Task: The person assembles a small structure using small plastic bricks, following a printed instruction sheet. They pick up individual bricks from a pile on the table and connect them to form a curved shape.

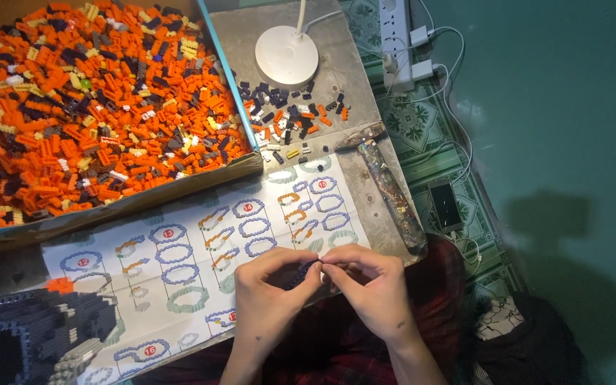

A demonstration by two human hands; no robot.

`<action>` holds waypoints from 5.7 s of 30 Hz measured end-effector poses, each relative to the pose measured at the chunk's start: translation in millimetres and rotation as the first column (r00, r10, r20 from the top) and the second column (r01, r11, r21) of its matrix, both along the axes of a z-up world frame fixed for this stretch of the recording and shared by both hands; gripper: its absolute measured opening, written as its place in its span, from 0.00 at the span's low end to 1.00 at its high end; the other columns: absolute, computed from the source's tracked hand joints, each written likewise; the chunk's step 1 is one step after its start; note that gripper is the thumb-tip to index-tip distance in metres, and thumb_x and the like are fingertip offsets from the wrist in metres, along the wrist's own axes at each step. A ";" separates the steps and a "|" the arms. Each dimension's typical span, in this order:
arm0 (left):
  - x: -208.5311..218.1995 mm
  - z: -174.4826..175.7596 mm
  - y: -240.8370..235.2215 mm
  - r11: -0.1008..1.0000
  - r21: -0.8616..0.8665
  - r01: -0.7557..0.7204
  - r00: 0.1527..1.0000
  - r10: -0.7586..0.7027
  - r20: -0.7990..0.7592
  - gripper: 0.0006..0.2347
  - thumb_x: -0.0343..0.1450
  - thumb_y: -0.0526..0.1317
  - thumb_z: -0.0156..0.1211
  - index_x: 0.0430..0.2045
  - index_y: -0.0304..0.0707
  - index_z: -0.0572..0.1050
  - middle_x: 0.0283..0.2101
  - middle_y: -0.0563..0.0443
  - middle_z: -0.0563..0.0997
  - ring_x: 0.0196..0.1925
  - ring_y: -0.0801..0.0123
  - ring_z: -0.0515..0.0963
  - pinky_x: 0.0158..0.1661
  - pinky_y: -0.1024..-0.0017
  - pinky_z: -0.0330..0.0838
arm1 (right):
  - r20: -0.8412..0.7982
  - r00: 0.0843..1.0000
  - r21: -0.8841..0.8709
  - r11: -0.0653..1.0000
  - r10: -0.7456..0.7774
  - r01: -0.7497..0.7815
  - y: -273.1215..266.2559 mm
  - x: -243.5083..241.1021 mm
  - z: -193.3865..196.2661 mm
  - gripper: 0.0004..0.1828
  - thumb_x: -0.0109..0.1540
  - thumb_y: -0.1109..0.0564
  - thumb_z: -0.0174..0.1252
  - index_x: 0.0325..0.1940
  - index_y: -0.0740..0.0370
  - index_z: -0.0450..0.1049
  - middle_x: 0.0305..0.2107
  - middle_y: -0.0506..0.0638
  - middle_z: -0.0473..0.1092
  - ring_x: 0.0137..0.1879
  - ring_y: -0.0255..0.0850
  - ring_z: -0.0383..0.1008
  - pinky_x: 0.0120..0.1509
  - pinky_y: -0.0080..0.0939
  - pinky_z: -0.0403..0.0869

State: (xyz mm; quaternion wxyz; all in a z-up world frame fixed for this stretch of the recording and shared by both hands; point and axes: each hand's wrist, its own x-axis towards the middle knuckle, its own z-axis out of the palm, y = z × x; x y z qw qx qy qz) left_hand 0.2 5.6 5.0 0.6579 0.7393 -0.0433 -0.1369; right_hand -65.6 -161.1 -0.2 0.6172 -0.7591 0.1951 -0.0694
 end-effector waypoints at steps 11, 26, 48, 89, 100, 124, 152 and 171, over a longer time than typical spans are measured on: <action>-2.6 -18.9 -11.0 0.995 0.087 -0.047 0.885 0.001 0.465 0.05 0.75 0.32 0.70 0.43 0.35 0.86 0.43 0.48 0.91 0.45 0.64 0.91 0.49 0.68 0.84 | 0.102 0.945 -0.598 0.778 0.310 -0.190 -56.6 84.6 28.9 0.11 0.66 0.66 0.70 0.52 0.57 0.86 0.42 0.48 0.85 0.34 0.32 0.77 0.37 0.31 0.77; -0.5 -11.0 -9.3 0.996 0.086 -0.006 0.861 -0.039 0.507 0.05 0.76 0.32 0.69 0.43 0.33 0.85 0.43 0.47 0.91 0.46 0.60 0.87 0.49 0.66 0.82 | -0.209 0.889 -0.866 0.345 0.407 -0.362 -53.5 282.7 -8.8 0.07 0.70 0.56 0.70 0.50 0.54 0.91 0.43 0.60 0.79 0.50 0.66 0.80 0.47 0.67 0.81; -11.9 -38.9 -25.5 0.888 0.390 -0.242 0.785 -0.057 0.616 0.07 0.70 0.32 0.76 0.40 0.39 0.87 0.45 0.52 0.85 0.50 0.54 0.77 0.46 0.59 0.71 | 0.240 0.739 -0.842 0.514 0.630 -0.165 -57.3 171.8 44.9 0.04 0.71 0.69 0.69 0.44 0.65 0.80 0.32 0.51 0.79 0.35 0.39 0.80 0.42 0.36 0.80; -10.9 -41.3 -20.8 0.915 0.367 -0.165 0.805 -0.090 0.587 0.08 0.70 0.32 0.76 0.42 0.40 0.87 0.45 0.53 0.87 0.50 0.57 0.80 0.48 0.58 0.72 | 0.245 0.908 -0.836 0.548 0.339 0.021 -26.8 18.9 -5.9 0.08 0.64 0.71 0.71 0.47 0.70 0.83 0.42 0.57 0.78 0.47 0.50 0.78 0.54 0.46 0.81; -9.1 -37.7 -20.7 0.919 0.357 -0.167 0.809 -0.079 0.582 0.08 0.71 0.32 0.77 0.43 0.40 0.87 0.45 0.54 0.86 0.49 0.56 0.79 0.48 0.58 0.71 | 0.258 0.933 -0.722 0.692 0.253 0.012 -18.6 20.7 3.2 0.06 0.64 0.70 0.71 0.43 0.66 0.84 0.38 0.52 0.82 0.46 0.45 0.81 0.53 0.41 0.80; -9.5 -41.1 -22.2 0.910 0.365 -0.199 0.792 -0.069 0.606 0.08 0.70 0.32 0.79 0.41 0.40 0.88 0.43 0.56 0.87 0.48 0.57 0.79 0.45 0.60 0.70 | 0.237 0.931 -0.770 0.638 0.277 0.006 -13.1 19.0 -5.3 0.09 0.61 0.69 0.75 0.43 0.64 0.86 0.38 0.49 0.82 0.46 0.43 0.80 0.54 0.43 0.73; -10.0 -38.0 -23.3 0.903 0.381 -0.198 0.801 -0.075 0.594 0.06 0.71 0.32 0.76 0.40 0.38 0.87 0.43 0.53 0.87 0.48 0.57 0.80 0.48 0.59 0.73 | -0.033 0.896 -0.860 0.444 0.444 -0.252 -38.1 33.7 16.3 0.09 0.66 0.59 0.71 0.50 0.60 0.86 0.45 0.50 0.80 0.56 0.50 0.77 0.58 0.53 0.75; -8.4 -36.4 -18.6 0.914 0.376 -0.149 0.829 -0.092 0.552 0.12 0.71 0.30 0.72 0.48 0.39 0.86 0.46 0.49 0.84 0.51 0.56 0.80 0.51 0.59 0.72 | -0.348 0.830 -0.782 0.354 0.435 -0.514 -19.8 208.7 13.8 0.09 0.66 0.47 0.76 0.44 0.51 0.89 0.41 0.48 0.77 0.53 0.49 0.73 0.67 0.59 0.72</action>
